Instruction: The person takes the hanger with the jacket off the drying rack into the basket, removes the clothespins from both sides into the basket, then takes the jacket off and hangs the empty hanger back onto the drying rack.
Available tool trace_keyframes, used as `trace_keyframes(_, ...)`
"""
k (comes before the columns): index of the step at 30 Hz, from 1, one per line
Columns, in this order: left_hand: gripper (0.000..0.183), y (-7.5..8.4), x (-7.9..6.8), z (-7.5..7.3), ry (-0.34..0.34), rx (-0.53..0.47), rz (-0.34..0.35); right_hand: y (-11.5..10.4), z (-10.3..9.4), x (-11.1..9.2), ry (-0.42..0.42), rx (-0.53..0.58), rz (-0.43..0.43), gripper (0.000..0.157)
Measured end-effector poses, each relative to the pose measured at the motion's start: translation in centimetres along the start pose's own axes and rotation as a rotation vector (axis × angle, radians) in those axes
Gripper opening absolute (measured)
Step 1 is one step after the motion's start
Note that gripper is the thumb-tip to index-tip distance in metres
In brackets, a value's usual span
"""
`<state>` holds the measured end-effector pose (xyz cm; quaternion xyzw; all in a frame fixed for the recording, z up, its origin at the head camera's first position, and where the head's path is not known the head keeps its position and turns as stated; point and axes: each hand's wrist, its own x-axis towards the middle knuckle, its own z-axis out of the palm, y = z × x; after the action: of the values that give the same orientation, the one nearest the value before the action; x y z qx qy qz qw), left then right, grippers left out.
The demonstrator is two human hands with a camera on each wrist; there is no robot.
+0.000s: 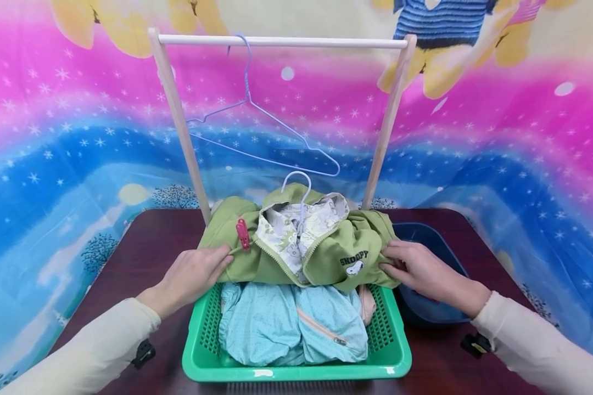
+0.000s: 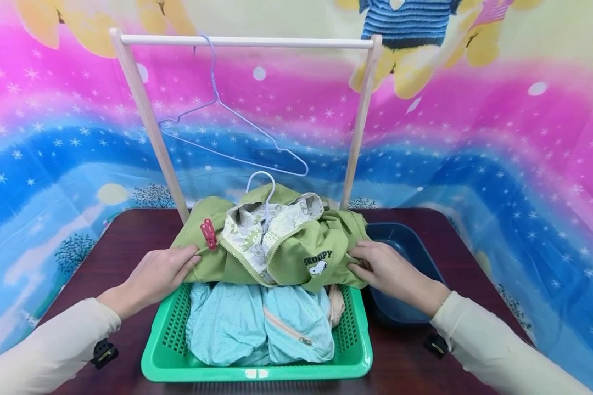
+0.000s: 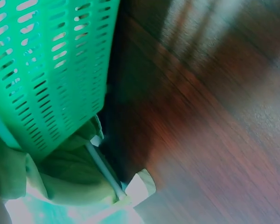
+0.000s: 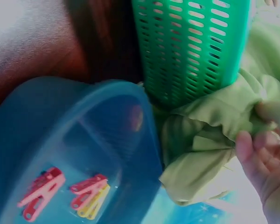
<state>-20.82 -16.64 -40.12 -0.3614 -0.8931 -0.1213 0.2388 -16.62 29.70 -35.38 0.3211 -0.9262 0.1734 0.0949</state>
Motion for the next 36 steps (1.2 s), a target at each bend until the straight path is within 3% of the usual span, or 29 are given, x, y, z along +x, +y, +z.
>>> trace_keyframes(4, 0.027, -0.2, 0.0, 0.2, 0.016, 0.011, 0.039, -0.6, -1.1, 0.3, 0.004, 0.032, 0.020, 0.017)
trace_keyframes(8, 0.039, -0.4, -0.1, 0.1, 0.017, 0.001, 0.062, -1.5, -2.3, 1.2, 0.085, 0.013, 0.008, 0.007)
trace_keyframes(13, 0.052, -0.6, -0.2, 0.0, 0.011, -0.005, 0.082, -3.3, -3.6, 2.7, 0.227, -0.028, -0.036, 0.015)
trace_keyframes(16, 0.050, -0.6, -0.2, 0.0, 0.010, -0.005, 0.080, -4.7, -4.1, 3.8, 0.253, -0.003, -0.075, 0.016)
trace_keyframes(23, 0.048, -0.4, -0.2, 0.0, -0.005, 0.001, 0.056, -8.6, -4.5, 6.4, 0.136, 0.068, -0.109, 0.008)
trace_keyframes(36, 0.048, -0.2, -0.3, 0.2, 0.034, 0.006, 0.066, -14.9, -2.7, 13.1, -0.125, -0.075, -0.157, 0.025)
